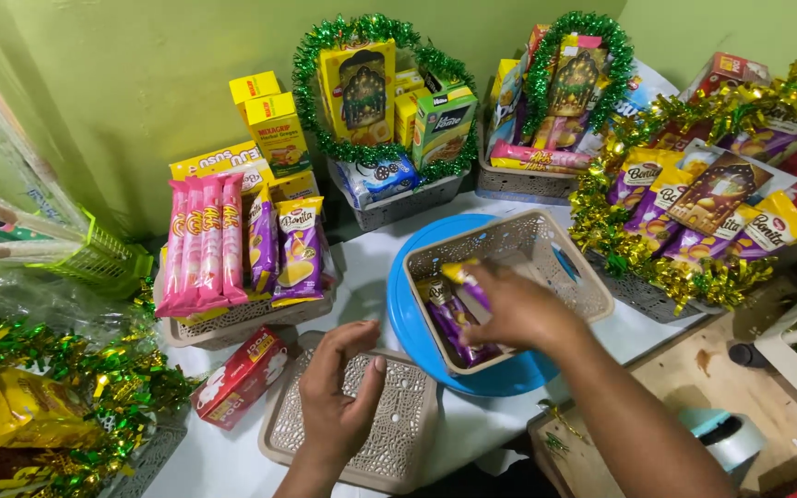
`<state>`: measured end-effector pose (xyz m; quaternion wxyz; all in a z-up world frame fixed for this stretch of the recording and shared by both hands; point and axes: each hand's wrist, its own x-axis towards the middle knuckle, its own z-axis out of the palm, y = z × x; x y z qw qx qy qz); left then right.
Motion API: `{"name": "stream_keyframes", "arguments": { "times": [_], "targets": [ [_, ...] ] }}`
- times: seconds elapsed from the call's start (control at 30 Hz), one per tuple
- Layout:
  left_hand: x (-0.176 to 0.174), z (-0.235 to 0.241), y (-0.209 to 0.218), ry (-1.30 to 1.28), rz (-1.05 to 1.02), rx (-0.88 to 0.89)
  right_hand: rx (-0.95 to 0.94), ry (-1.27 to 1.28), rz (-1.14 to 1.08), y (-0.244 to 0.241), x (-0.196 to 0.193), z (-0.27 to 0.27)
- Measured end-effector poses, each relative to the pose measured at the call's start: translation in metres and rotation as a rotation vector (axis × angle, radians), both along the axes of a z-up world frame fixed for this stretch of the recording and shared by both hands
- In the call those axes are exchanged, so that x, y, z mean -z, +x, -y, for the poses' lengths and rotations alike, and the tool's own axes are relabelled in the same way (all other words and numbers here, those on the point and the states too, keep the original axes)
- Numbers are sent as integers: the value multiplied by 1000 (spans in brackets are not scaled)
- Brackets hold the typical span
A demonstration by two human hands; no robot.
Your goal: Assembling and arranging snack items into a decorative gift hamper
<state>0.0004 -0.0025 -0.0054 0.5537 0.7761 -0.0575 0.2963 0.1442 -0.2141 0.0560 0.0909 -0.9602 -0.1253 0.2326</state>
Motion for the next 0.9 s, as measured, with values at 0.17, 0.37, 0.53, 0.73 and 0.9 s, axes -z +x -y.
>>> {"name": "stream_keyframes", "arguments": {
  "times": [0.17,0.37,0.53,0.73,0.9],
  "targets": [
    [29,-6,3,181,-190,-75,-66,-201,-120,0,45,-34],
    [55,-43,-31,625,-651,512,-134,-188,-39,18,57,-26],
    [162,-72,-76,947,-566,588,-8,9,-140,19,-8,-6],
    [144,-76,-98,793,-236,466,-84,488,92,-26,-54,8],
    [124,-114,-125,677,93,197,-439,1054,222,-64,-14,-21]
  ]
}}
